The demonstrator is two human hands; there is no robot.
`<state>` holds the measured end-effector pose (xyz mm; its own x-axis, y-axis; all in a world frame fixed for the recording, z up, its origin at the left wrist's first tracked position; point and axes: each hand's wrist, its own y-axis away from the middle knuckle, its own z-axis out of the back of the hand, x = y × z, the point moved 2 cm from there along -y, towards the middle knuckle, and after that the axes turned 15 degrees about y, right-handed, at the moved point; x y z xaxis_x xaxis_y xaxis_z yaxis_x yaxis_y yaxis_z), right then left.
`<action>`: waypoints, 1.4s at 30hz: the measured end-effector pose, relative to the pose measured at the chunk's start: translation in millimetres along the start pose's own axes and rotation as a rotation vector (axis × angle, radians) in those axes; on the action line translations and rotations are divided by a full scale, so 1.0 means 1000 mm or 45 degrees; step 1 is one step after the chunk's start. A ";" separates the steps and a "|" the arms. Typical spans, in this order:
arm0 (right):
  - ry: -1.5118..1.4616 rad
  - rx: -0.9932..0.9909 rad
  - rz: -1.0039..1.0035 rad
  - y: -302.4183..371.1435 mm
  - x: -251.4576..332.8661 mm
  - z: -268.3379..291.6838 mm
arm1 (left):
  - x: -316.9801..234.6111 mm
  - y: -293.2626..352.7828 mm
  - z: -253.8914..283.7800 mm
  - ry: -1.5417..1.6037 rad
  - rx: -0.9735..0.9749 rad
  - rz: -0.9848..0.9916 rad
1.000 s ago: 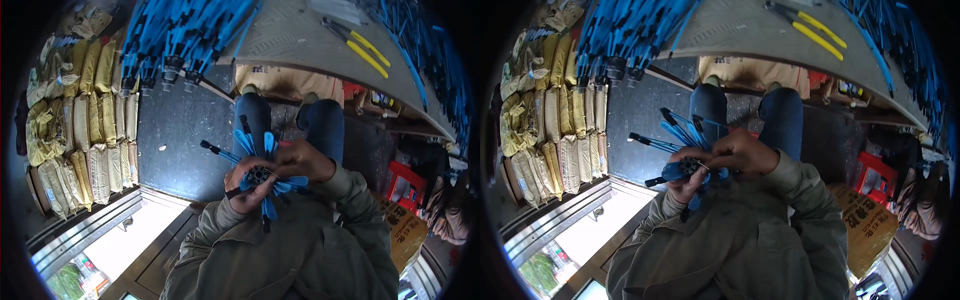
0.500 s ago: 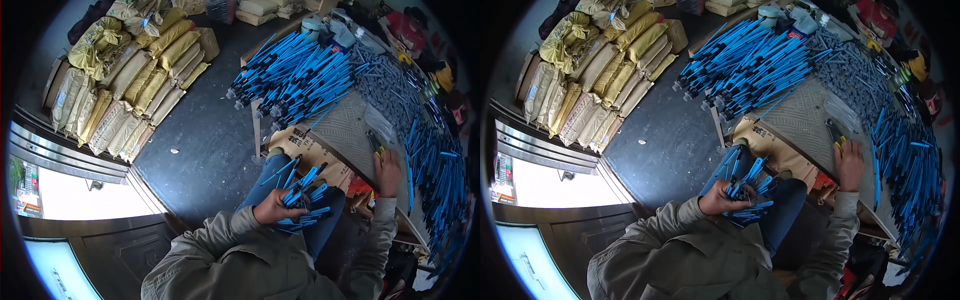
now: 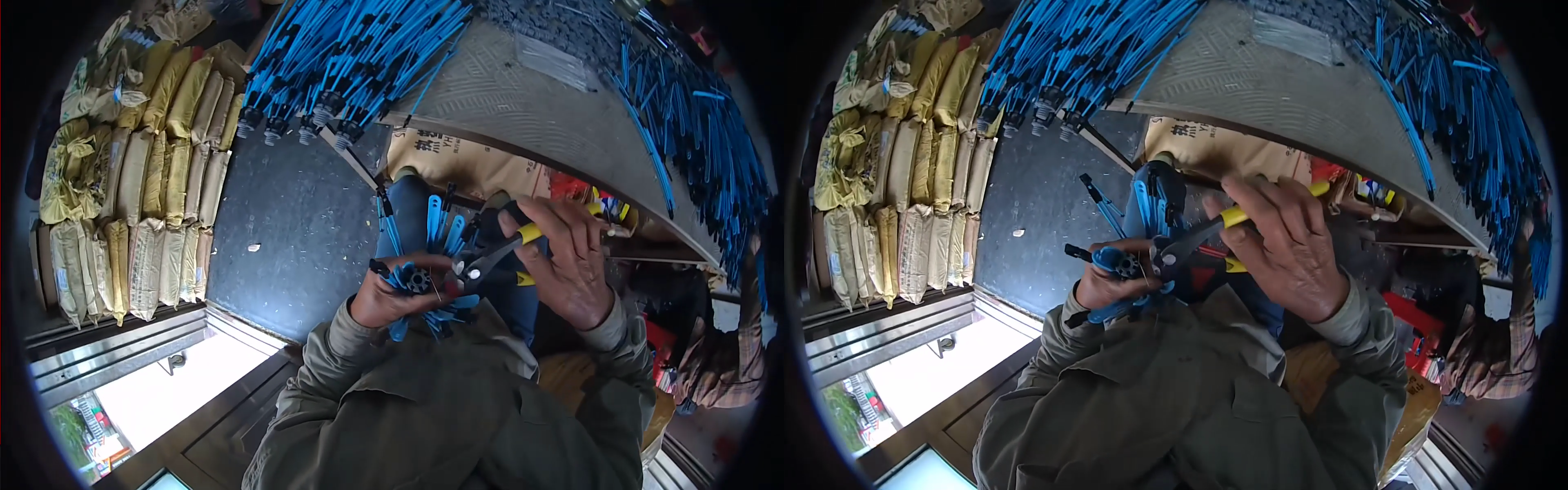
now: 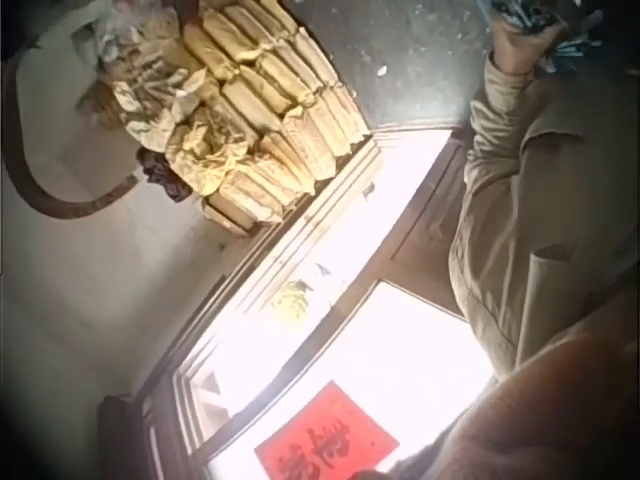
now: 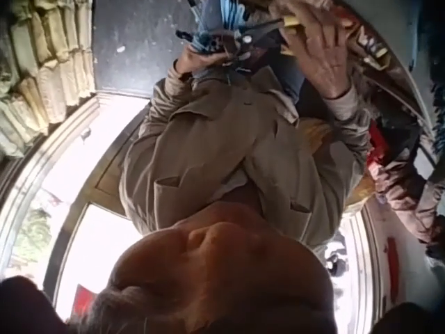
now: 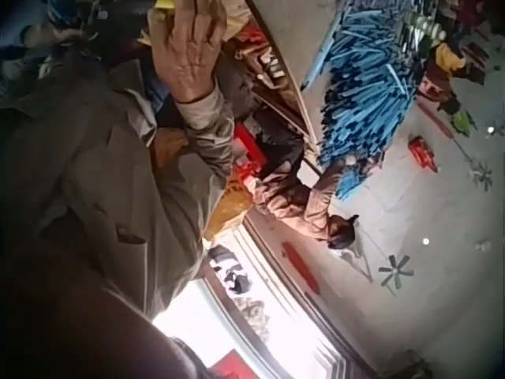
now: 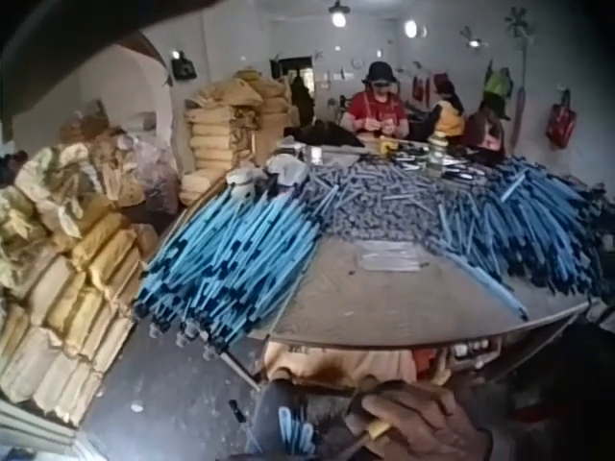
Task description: The person assembles plastic rib structures by arranging plastic ribs, threading wire through them, attaching a central hub, and fastening and trimming the wire using pliers.
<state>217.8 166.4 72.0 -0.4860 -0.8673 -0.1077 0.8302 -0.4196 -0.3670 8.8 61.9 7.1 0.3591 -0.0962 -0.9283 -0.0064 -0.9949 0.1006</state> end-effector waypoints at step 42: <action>0.117 -0.218 -0.198 0.039 0.066 -0.053 | 0.005 0.013 0.002 -0.267 0.029 -0.220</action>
<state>204.1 107.3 1.3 -0.6337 -0.7645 -0.1181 0.6889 -0.4882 -0.5358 8.8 48.0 2.9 0.1555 0.0736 -0.9851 0.0166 -0.9973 -0.0719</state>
